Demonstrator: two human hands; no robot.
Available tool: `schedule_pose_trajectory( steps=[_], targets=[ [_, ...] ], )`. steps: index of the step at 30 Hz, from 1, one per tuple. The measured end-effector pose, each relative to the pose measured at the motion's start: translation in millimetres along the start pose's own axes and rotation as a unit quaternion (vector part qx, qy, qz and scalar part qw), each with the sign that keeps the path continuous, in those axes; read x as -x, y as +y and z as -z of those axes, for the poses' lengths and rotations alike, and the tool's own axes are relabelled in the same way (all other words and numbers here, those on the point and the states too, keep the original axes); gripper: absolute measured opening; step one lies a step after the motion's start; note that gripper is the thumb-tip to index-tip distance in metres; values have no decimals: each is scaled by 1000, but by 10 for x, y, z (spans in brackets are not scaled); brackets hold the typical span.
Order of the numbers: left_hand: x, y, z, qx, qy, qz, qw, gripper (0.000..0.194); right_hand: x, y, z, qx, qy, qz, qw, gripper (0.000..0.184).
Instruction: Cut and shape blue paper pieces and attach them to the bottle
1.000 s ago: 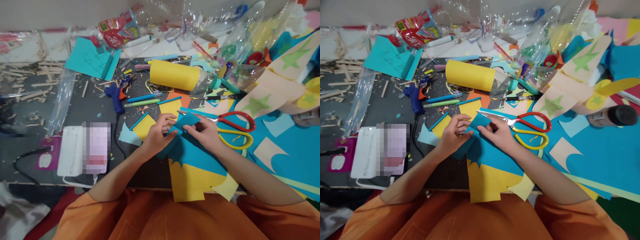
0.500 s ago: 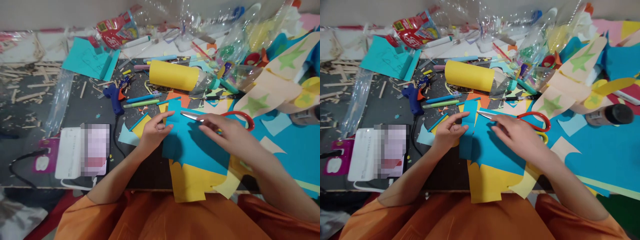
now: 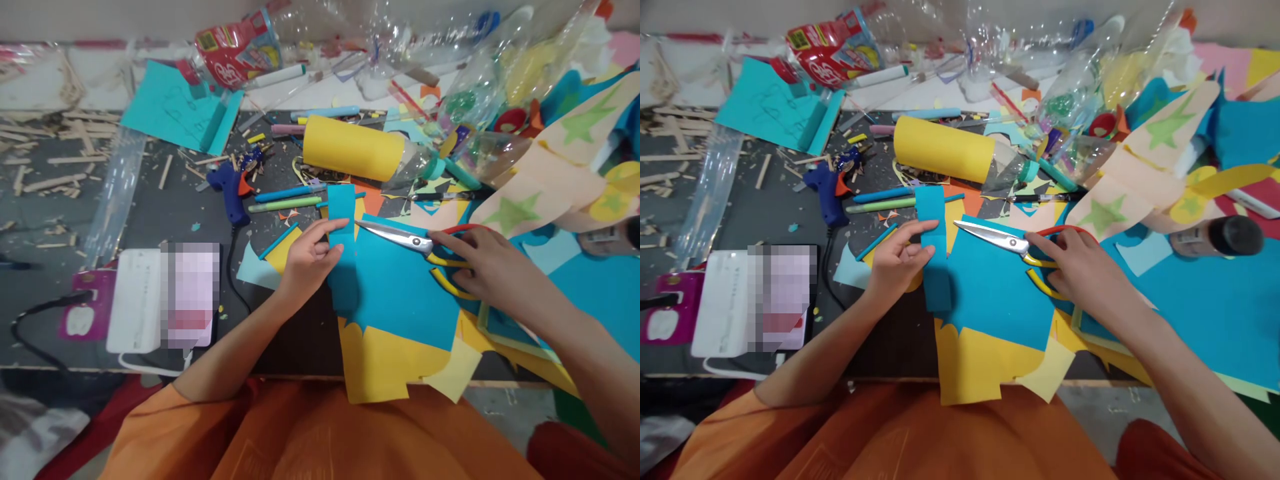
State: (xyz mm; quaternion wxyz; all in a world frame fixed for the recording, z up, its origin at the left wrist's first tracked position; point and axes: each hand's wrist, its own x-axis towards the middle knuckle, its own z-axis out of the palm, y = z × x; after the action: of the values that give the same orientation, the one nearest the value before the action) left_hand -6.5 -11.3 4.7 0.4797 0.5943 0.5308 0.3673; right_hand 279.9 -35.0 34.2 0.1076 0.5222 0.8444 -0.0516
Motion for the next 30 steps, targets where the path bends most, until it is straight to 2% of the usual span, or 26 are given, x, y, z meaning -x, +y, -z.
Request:
schedule_pose_trajectory(
  steps=[6, 12, 14, 16, 19, 24, 27, 30],
  targets=[
    [6, -1, -1, 14, 0, -12, 1000, 33, -29, 53, 85, -105, -40, -48, 993, 44],
    [24, -6, 4, 18, 14, -76, 997, 36, 85, 159, 214, -194, -25, -94, 976, 46],
    [31, -11, 10, 22, 16, -90, 996, 35, 107, 177, 274, -190, -35, -112, 975, 58],
    [38, -19, 18, 22, 14, -105, 994, 34, 118, 177, 330, -187, -56, -102, 975, 67],
    [46, -33, 37, 12, -1, -138, 990, 32, 113, 159, 381, -178, -84, -74, 978, 70],
    [43, -46, 52, -1, -24, -177, 984, 35, 57, 116, 392, -159, -132, -71, 976, 85],
    [37, -51, 48, 1, -50, -196, 979, 38, 11, 82, 390, -154, -133, -54, 978, 88],
    [39, -56, 44, -18, -61, -212, 975, 39, -34, 40, 396, -137, -108, -5, 985, 84]
  ],
)
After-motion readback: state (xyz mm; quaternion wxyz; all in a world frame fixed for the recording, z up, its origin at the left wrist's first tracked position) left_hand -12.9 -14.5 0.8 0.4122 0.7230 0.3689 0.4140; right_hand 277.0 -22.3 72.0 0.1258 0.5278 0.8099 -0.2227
